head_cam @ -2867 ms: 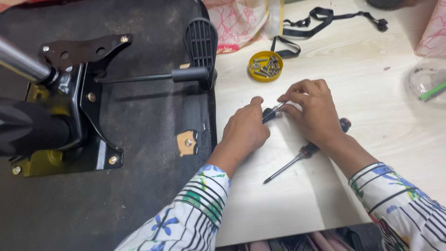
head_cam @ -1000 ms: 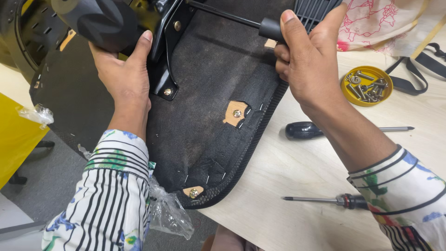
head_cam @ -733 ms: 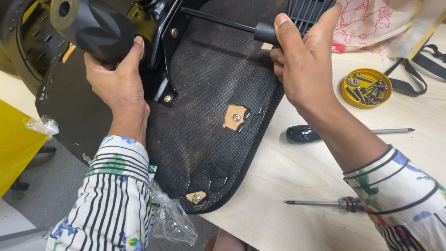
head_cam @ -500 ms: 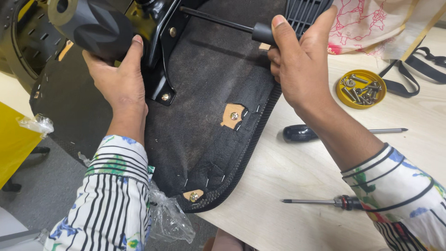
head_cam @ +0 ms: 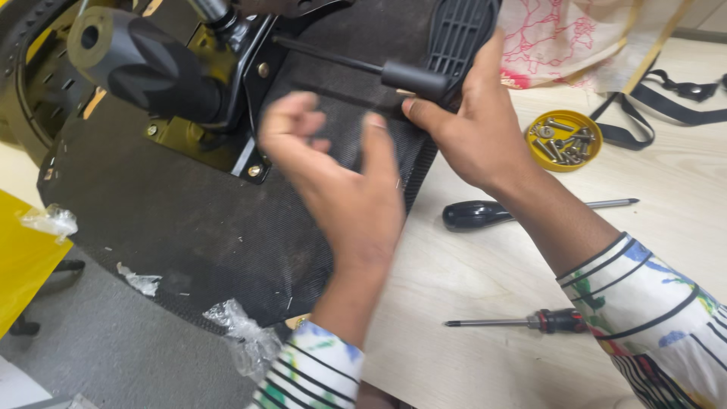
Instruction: The person uses a screwdriver to tighten screws on the underside of an office chair base. They then select additional screws from a small container and continue fastening the chair components together.
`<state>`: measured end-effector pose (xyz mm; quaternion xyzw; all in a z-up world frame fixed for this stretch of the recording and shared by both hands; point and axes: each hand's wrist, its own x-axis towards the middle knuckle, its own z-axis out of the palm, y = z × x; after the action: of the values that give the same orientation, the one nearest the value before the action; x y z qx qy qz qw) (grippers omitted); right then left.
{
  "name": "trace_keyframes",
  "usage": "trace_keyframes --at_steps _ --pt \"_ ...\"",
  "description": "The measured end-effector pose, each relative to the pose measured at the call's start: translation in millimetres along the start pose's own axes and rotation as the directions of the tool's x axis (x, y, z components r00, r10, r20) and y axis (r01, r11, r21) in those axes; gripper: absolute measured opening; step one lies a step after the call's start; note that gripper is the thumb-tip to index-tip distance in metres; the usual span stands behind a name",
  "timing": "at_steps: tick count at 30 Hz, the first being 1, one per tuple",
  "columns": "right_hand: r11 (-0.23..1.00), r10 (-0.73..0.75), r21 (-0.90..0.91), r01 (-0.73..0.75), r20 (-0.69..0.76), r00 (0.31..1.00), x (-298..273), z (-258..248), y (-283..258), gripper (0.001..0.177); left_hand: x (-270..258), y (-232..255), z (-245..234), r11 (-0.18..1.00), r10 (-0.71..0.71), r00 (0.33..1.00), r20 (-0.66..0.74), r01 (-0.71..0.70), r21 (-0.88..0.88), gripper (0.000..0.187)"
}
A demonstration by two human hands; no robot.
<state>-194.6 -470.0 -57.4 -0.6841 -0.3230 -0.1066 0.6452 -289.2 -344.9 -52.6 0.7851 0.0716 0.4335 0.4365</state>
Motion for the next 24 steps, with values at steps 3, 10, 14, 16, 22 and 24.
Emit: trace_keyframes --at_steps 3,10,14,16,22,24 --pt "0.995 0.062 -0.082 -0.056 0.075 0.995 -5.0 -14.4 0.9 0.084 -21.9 30.7 21.5 0.982 0.051 0.988 0.147 -0.023 -0.186 0.035" --pt "0.938 0.225 -0.293 -0.187 0.102 0.969 -23.2 -51.2 10.7 0.047 -31.0 27.2 52.5 0.967 0.063 0.937 0.343 0.028 -0.254 0.020" --pt "0.808 0.368 -0.510 -0.295 0.047 0.928 -33.9 -81.8 26.6 0.036 -43.2 19.4 75.0 0.967 0.078 0.879 0.471 0.048 -0.250 0.021" --pt "0.755 0.406 -0.555 -0.349 -0.023 0.913 -41.3 -100.2 36.7 0.030 -47.2 14.6 90.6 0.977 -0.022 0.833 0.554 0.136 -0.167 0.024" --pt "0.552 0.540 -0.645 -0.529 -0.207 0.816 -64.3 -150.9 61.5 0.035 -52.4 -7.6 141.4 0.993 -0.113 0.765 0.634 0.101 0.055 0.032" --pt "0.563 0.551 -0.626 -0.540 -0.202 0.810 -69.1 -155.3 66.8 0.033 -53.6 -13.8 153.8 0.991 -0.121 0.753 0.647 0.049 0.128 0.036"
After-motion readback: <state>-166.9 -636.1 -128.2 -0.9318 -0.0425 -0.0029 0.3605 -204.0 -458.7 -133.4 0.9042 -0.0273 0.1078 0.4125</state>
